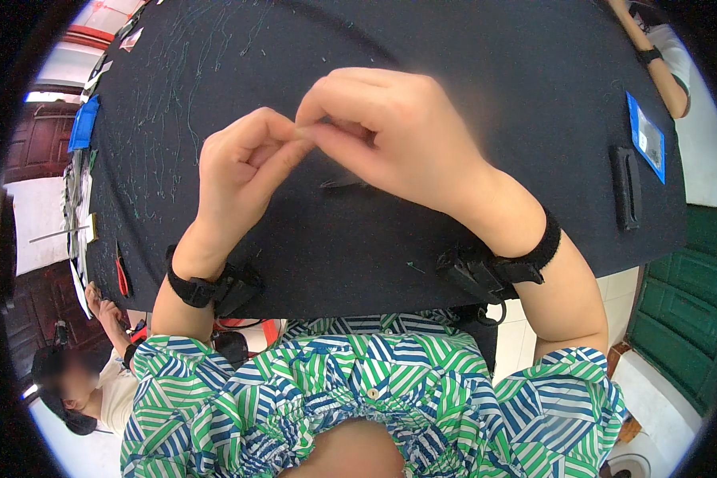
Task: The person threads a fishing line through small metal swivels and uses a pair of pliers to secure components on the line.
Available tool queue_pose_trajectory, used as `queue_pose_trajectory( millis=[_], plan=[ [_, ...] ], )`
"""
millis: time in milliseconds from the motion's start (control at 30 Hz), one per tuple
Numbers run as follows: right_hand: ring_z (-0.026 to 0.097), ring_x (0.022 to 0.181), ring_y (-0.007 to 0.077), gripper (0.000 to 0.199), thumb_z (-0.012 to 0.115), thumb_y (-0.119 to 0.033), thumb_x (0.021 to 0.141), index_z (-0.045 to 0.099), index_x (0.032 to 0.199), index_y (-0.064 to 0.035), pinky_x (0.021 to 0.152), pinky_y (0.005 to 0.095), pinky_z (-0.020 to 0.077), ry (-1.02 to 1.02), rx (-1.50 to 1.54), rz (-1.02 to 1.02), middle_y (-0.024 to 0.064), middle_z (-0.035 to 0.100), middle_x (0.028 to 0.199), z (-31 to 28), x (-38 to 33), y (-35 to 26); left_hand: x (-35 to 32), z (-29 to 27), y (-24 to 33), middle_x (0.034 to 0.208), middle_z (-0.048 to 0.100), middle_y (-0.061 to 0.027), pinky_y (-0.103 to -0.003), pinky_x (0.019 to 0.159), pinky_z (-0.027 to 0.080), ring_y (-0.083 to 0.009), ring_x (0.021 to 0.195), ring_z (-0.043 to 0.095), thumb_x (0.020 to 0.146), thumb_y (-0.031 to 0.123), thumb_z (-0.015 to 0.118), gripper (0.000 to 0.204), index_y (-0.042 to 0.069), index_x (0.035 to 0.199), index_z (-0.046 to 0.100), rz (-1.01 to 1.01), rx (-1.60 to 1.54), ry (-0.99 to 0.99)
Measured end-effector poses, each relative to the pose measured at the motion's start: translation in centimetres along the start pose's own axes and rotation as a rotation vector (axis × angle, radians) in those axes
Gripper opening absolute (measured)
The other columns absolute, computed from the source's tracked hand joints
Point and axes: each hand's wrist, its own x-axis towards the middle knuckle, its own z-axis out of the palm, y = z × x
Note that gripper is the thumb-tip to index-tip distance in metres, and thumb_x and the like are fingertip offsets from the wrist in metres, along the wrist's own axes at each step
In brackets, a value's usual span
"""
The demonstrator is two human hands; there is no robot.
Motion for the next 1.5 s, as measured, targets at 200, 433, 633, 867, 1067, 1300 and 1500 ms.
queue_pose_trajectory(
  millis=[200,433,633,867,1067,1300,1500],
  plan=[
    [0.049,0.052,0.0124,0.008,0.070,-0.009,0.082,0.064,0.087,-0.0049,0.049,0.0264,0.0375,0.046,0.053,0.080,0.0037,0.052,0.065,0.2,0.0,0.7,-0.1,-0.3,0.1,0.072,0.062,0.0007,-0.016,0.052,0.038,-0.0002,0.061,0.052,0.086,0.005,0.071,0.008,0.000,0.086,0.066,-0.041,0.005,-0.088],
    [0.044,0.053,0.0053,0.013,0.066,-0.014,0.088,0.064,0.086,-0.0018,0.049,0.0241,0.0348,-0.037,0.230,0.323,0.0002,0.051,0.059,0.9,-0.7,1.4,-0.3,-0.1,0.4,0.067,0.058,0.0001,-0.019,0.050,0.037,-0.0027,0.056,0.047,0.082,0.003,0.073,0.008,0.000,0.084,0.066,-0.023,-0.003,0.031],
    [0.049,0.055,0.0084,0.013,0.064,-0.014,0.088,0.063,0.084,-0.0022,0.052,0.0256,0.0391,-0.148,0.341,0.413,0.0024,0.055,0.062,1.2,-0.6,0.4,-0.6,-0.2,0.1,0.065,0.055,0.0051,-0.018,0.048,0.031,0.0002,0.054,0.041,0.086,0.004,0.071,0.007,0.000,0.089,0.066,-0.154,-0.228,0.101],
    [0.061,0.073,0.0263,0.017,0.074,-0.015,0.075,0.061,0.081,-0.0059,0.061,0.0359,0.0470,-0.231,-0.029,0.018,0.0086,0.055,0.087,-0.6,-0.2,-0.4,-0.2,0.4,-0.3,0.067,0.050,0.0117,-0.016,0.049,0.023,0.0029,0.054,0.032,0.093,0.018,0.065,0.016,0.003,0.099,0.065,-0.616,-0.977,0.105],
    [0.056,0.083,0.0267,0.030,0.081,-0.019,0.066,0.056,0.077,-0.0063,0.069,0.0380,0.0457,-0.388,-0.305,0.194,0.0080,0.053,0.084,-5.0,-0.4,-1.1,-0.3,0.4,-1.2,0.068,0.049,0.0107,-0.016,0.052,0.026,0.0026,0.058,0.034,0.093,0.017,0.065,0.014,0.003,0.095,0.064,-0.576,-0.794,0.080],
    [0.055,0.088,0.0273,0.029,0.082,-0.016,0.063,0.059,0.077,-0.0056,0.076,0.0388,0.0458,-0.527,-0.277,0.235,0.0079,0.054,0.086,-4.1,-0.8,-2.9,-0.4,0.1,-1.5,0.070,0.048,0.0103,-0.017,0.053,0.024,0.0019,0.058,0.033,0.094,0.017,0.064,0.013,0.004,0.095,0.063,-0.564,-0.752,0.090],
    [0.054,0.087,0.0276,0.024,0.077,-0.010,0.065,0.057,0.077,-0.0042,0.076,0.0389,0.0454,-0.570,-0.321,0.219,0.0086,0.053,0.087,-4.2,-0.9,-2.9,-0.3,0.0,-1.7,0.071,0.050,0.0094,-0.017,0.050,0.024,0.0016,0.057,0.033,0.094,0.019,0.064,0.013,0.005,0.095,0.064,-0.571,-0.758,0.101]
  ],
)
